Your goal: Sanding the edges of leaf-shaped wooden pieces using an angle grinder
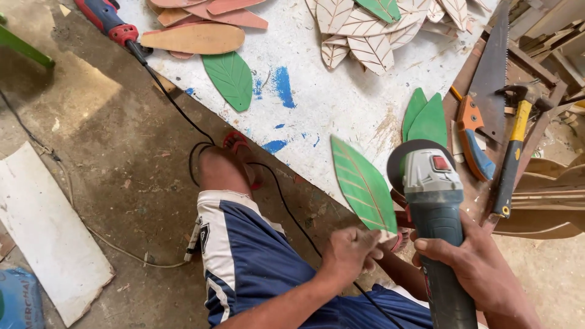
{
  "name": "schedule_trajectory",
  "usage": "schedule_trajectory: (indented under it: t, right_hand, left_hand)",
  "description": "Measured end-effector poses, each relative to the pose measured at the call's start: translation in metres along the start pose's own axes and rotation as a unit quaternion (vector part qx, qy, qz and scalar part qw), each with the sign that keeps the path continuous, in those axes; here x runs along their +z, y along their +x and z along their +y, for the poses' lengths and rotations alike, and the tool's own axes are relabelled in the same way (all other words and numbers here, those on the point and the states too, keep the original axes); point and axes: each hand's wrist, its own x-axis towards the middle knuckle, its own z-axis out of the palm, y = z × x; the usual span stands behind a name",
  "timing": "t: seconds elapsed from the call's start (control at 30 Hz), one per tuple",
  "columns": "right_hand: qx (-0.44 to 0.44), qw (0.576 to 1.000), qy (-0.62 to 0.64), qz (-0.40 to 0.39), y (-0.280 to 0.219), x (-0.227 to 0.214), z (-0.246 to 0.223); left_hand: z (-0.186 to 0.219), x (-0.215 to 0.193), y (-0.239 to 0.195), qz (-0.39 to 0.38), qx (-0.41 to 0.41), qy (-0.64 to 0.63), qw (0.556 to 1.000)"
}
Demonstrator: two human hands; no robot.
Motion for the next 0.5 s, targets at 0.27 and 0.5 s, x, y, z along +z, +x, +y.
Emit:
schedule_trajectory:
  t: [0.27, 0.5]
  right_hand:
    - [-0.014, 0.994, -0.098, -0.041, 0.011, 0.006, -0.028]
    - [0.008, 0.983, -0.169, -0.077, 0.022, 0.020, -0.046]
  left_hand:
    - [0.041, 0.003, 0.008, 0.043, -0.031, 0.058, 0.997]
    - [0.020, 0.010, 0.019, 0.049, -0.010, 0.019, 0.999]
